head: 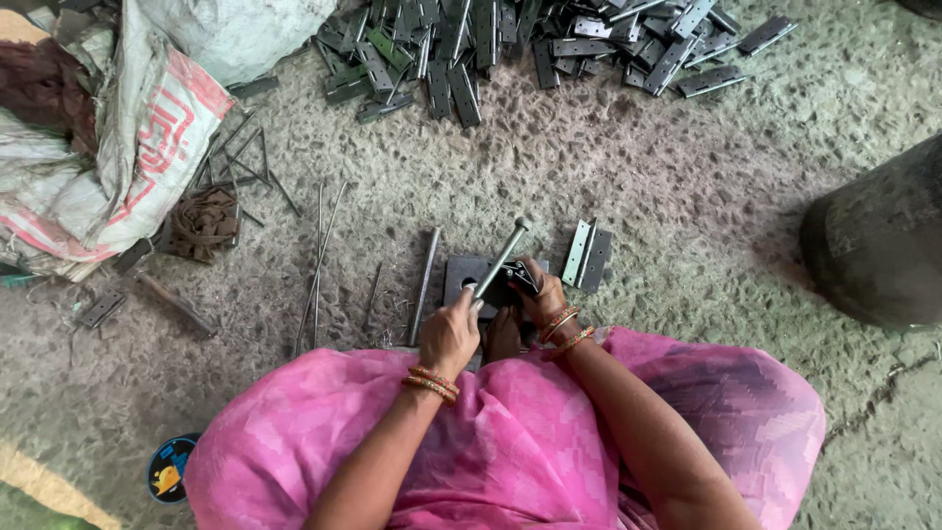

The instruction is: The person sits on the floor and assembles metal hinges by inserting pins into hinge leaves using a metal rod and a block. They repeatedly pick up hinge parts, align them, and push the pin through to join the pieces, then place the finished hinges into a pile.

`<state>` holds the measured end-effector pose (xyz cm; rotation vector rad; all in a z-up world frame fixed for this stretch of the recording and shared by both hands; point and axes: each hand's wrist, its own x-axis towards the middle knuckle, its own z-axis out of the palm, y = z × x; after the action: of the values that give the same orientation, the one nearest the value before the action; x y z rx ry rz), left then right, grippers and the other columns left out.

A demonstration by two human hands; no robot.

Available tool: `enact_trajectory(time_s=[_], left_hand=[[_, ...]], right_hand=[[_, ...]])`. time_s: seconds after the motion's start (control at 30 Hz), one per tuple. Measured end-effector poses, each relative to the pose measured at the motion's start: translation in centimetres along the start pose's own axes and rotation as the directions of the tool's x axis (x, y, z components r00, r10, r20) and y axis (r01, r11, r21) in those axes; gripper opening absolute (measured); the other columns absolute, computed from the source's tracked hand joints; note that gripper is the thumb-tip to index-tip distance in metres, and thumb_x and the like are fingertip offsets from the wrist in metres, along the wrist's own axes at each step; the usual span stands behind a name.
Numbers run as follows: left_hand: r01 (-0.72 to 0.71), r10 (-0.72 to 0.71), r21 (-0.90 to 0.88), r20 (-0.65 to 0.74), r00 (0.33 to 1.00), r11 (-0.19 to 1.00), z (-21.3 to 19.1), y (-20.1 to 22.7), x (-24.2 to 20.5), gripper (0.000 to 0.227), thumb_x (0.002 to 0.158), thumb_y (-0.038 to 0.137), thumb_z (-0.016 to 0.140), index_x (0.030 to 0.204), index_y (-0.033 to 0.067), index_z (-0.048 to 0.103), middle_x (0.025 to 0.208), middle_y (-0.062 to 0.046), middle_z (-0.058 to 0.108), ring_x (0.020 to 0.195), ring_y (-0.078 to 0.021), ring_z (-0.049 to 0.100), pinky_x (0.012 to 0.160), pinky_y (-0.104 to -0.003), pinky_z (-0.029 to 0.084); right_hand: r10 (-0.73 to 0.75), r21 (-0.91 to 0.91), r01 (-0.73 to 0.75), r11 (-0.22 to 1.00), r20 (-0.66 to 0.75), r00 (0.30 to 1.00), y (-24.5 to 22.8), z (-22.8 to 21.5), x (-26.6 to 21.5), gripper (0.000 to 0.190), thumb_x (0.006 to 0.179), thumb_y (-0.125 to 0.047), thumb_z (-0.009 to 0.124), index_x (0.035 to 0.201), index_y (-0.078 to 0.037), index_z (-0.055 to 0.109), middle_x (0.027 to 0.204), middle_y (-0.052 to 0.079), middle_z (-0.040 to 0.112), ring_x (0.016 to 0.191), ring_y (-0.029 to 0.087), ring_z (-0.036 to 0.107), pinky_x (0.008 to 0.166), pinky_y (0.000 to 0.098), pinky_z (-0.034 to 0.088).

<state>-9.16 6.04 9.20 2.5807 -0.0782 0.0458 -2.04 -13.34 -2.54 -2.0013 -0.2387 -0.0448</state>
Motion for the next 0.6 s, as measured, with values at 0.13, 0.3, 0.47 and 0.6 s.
enact_trajectory(time_s=[0.13, 0.3, 0.47, 0.6], left_hand=[[-0.09, 0.058, -0.148, -0.207, 0.977, 0.985, 1.0, -1.6, 0.4, 0.022, 0.099, 0.022, 0.066, 0.118, 0.0121, 0.07, 0.075, -0.018, 0.071, 0.067, -0.0376, 0.07, 0.054, -0.045, 0.052], [-0.121, -0.004, -0.318, -0.368, 0.93, 0.94, -3.4, 1.8, 0.3, 0.029, 0.103, 0.019, 0.063, 0.129, 0.0075, 0.065, 0.074, -0.018, 0.069, 0.06, -0.0341, 0.068, 0.053, -0.045, 0.048], [-0.405, 0.22, -0.279, -0.516, 0.828, 0.871, -4.5, 4.7, -0.5, 0.037, 0.102, 0.014, 0.059, 0.138, 0.0041, 0.059, 0.082, -0.017, 0.07, 0.063, -0.0315, 0.068, 0.053, -0.043, 0.05], [-0.19, 0.184, -0.046, -0.118, 0.976, 0.981, -2.3, 3.9, -0.5, 0.03, 0.097, 0.018, 0.064, 0.124, 0.0072, 0.067, 0.073, -0.015, 0.072, 0.056, -0.033, 0.068, 0.049, -0.045, 0.052]], right_hand=[[-0.007, -0.055, 0.006, 0.998, -0.019, 1.0, 1.1, 0.0, -0.5, 0.04, 0.09, -0.01, 0.076, 0.126, -0.013, 0.06, 0.103, 0.015, 0.076, 0.098, 0.027, 0.075, 0.078, 0.0377, 0.058], [0.061, -0.008, -0.062, 0.998, -0.07, 0.996, 2.4, 0.3, 0.4, 0.038, 0.087, -0.012, 0.08, 0.121, -0.011, 0.063, 0.097, 0.015, 0.077, 0.089, 0.023, 0.074, 0.076, 0.0363, 0.058], [0.033, 0.024, -0.031, 0.999, -0.076, 0.997, 3.1, 0.1, 0.2, 0.039, 0.087, -0.008, 0.08, 0.122, -0.008, 0.062, 0.095, 0.013, 0.076, 0.087, 0.016, 0.074, 0.074, 0.0337, 0.057], [-0.094, 0.053, 0.1, 0.994, -0.101, 0.99, 3.0, -0.2, -0.3, 0.038, 0.085, -0.002, 0.076, 0.119, -0.008, 0.063, 0.096, 0.011, 0.077, 0.089, 0.016, 0.074, 0.077, 0.0321, 0.058]])
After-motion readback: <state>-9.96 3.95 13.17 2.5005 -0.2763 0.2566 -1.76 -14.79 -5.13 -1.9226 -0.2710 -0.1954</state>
